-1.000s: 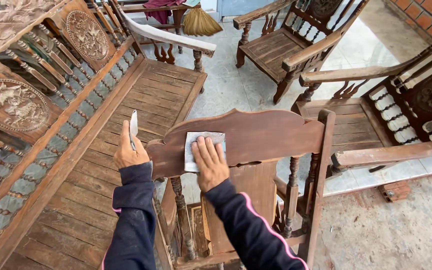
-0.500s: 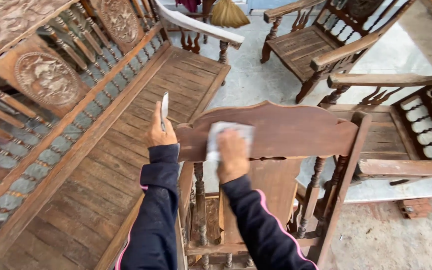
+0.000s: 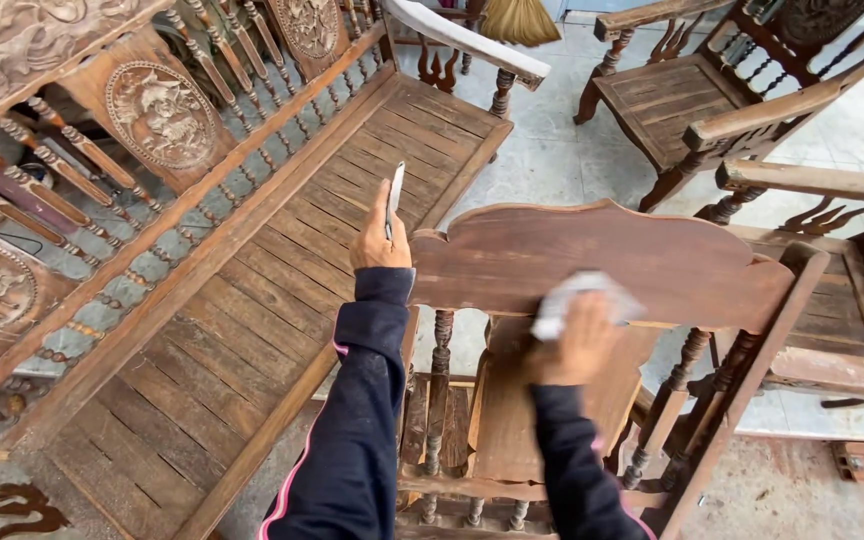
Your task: Sand a wooden chair manually using sheets of sandpaper.
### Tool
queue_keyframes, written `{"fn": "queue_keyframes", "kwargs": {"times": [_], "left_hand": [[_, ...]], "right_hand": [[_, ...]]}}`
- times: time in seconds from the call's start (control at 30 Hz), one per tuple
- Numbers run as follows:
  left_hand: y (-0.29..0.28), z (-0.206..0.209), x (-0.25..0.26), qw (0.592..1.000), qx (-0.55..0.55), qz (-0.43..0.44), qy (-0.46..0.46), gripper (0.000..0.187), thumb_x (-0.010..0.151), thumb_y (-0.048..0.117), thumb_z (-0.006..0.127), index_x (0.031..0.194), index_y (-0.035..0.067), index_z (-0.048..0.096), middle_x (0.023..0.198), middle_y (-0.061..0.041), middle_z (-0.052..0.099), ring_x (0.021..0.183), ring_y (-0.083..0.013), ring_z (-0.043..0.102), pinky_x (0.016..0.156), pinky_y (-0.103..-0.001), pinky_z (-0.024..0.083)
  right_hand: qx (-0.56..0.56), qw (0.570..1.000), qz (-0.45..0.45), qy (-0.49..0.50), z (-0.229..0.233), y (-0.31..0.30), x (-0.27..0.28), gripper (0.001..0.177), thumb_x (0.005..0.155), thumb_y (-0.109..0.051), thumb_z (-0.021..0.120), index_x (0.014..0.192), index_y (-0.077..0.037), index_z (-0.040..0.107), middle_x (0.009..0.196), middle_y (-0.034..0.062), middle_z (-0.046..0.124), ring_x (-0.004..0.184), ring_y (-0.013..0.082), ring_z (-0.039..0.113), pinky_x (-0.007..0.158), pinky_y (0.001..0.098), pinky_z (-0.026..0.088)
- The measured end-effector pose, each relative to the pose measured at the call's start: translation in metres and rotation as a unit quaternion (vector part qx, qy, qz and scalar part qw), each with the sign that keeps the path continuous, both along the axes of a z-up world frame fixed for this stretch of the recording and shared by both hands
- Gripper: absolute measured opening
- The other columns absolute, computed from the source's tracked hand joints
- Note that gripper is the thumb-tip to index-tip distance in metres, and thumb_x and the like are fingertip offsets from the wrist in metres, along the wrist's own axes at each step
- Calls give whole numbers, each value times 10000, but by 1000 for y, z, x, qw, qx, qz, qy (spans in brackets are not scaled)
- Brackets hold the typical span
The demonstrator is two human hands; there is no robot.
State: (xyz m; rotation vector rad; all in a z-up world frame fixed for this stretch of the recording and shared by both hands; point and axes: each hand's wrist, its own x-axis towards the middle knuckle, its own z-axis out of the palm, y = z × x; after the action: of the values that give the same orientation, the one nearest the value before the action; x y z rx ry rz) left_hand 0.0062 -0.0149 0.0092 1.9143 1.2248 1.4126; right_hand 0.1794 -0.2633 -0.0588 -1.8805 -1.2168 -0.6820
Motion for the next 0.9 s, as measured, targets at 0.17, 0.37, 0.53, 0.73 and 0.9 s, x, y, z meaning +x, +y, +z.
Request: {"fn": "queue_keyframes", "kwargs": {"times": [0.17, 0.37, 0.53, 0.73, 0.9], "left_hand": [[4, -5, -1, 999, 42, -1, 25, 453, 1021, 160, 571, 1473, 188, 558, 1268, -148, 717, 1033, -352, 722, 842, -437, 573], [2, -8, -4, 998, 69, -11, 6, 446, 1036, 149, 554, 1480, 191, 544, 1342, -116, 701, 1116, -300, 734, 892, -390, 589], [8, -11, 0, 996, 92, -17, -8, 436, 1053, 150, 544, 1488, 182, 533, 1365, -128, 690, 1166, -311, 724, 929, -386, 586], [-1, 4, -4, 999, 17, 0, 34, 431, 1015, 181, 540, 1440, 212, 605, 1249, -131, 737, 1019, -330, 749, 848, -426, 583], [1, 0, -3, 991, 103, -51, -61, 401, 1068, 134, 532, 1465, 176, 563, 1314, -187, 698, 1170, -368, 710, 928, -426, 571]], "right_hand": [[-301, 835, -215, -408, -41, 8, -24, 655, 981, -253, 420, 1613, -138, 293, 1679, 104, 261, 1565, 294, 234, 1293, 533, 115], [-86, 986, -143, -5, -17, -68, 69, 601, 1013, -1, 613, 1562, -225, 517, 1657, 15, 454, 1588, 166, 399, 1337, 521, 161], [-1, 987, -139, 84, -2, -4, 6, 861, 778, 166, 524, 1591, -107, 456, 1687, 178, 393, 1612, 346, 271, 1309, 606, 77], [-290, 942, 44, -164, 13, 23, -41, 733, 886, -238, 581, 1581, -204, 352, 1679, 3, 313, 1588, 219, 262, 1329, 481, 163], [-1, 998, 17, 63, 27, -66, 104, 691, 864, -28, 502, 1554, -6, 512, 1641, 220, 441, 1556, 401, 392, 1300, 514, 282]]}}
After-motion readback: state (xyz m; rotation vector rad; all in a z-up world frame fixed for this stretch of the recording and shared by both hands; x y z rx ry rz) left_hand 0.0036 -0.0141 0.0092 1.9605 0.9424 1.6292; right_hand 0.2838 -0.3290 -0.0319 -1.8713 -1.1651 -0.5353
